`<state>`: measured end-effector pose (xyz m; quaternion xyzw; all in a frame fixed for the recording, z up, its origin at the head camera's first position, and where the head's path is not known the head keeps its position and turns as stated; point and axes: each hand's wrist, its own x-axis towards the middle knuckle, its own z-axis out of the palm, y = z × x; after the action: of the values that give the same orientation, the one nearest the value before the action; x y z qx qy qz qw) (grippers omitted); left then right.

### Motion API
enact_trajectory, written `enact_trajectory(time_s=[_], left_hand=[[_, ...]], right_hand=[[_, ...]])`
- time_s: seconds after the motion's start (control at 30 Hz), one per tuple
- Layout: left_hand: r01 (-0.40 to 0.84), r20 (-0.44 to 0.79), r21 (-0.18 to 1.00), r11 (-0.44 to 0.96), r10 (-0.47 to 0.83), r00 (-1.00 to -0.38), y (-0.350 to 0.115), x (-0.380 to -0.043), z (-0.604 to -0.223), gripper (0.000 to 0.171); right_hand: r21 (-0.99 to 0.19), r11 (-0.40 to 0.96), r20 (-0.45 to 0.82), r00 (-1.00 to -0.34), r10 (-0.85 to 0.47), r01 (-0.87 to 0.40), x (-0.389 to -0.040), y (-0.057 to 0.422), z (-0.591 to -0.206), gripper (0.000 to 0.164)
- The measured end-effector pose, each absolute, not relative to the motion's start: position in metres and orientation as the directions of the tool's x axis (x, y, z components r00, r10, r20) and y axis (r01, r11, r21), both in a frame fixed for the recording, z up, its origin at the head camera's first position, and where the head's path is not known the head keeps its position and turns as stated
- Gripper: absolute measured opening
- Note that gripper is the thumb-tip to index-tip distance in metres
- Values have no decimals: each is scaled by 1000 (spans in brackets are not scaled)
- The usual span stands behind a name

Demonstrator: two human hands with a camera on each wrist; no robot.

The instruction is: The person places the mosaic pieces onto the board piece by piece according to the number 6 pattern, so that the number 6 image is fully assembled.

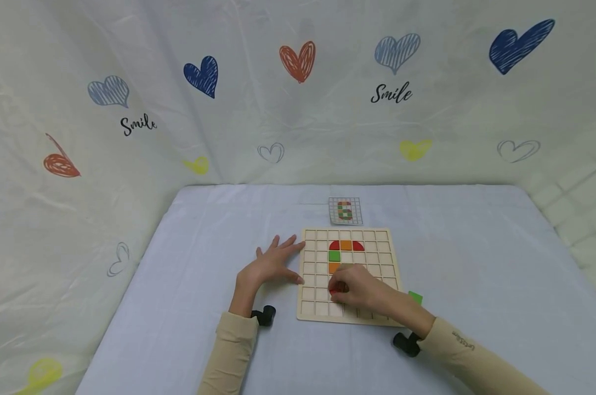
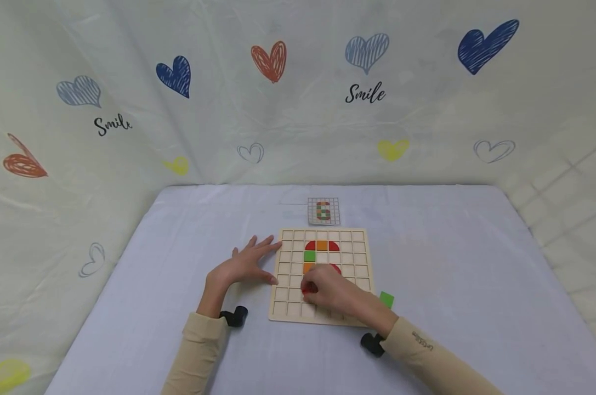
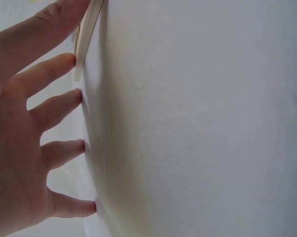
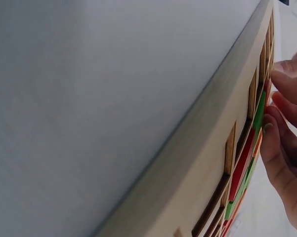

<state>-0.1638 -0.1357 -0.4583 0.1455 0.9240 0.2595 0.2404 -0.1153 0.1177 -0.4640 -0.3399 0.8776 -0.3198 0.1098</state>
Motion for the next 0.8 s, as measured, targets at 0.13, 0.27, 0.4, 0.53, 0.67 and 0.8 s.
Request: enact_trajectory(time_s=[0.13,0.27,0.4,0.53,0.67,0.8], left_hand=[[148,-365,549,822,395,-843,-136,-164,-458,93],[141,-372,548,825,391,-842,-135,-164,-457,93],[141,-373,543,828,388,-843,-135,-164,-456,93],[138,-375,537,832,382,-845,-133,-164,-456,93],[130,-379,534,835,374,-847,-133,-163,-455,93],[131,-381,528,839,372,-846,-133,-163,-456,94]], right_hand=[[-622,564,42,-743,-668,-543,-114,117,-464,10],[-626,553,50,-736,-675,-550,-114,119,-463,9],[-624,569,40,-749,-661,-536,-114,123,-461,8],[-613,601,32,-776,-630,-512,-113,131,-457,8],[-604,638,20,-809,-587,-478,-112,141,-456,9],[-596,658,27,-831,-556,-460,-111,150,-456,9]])
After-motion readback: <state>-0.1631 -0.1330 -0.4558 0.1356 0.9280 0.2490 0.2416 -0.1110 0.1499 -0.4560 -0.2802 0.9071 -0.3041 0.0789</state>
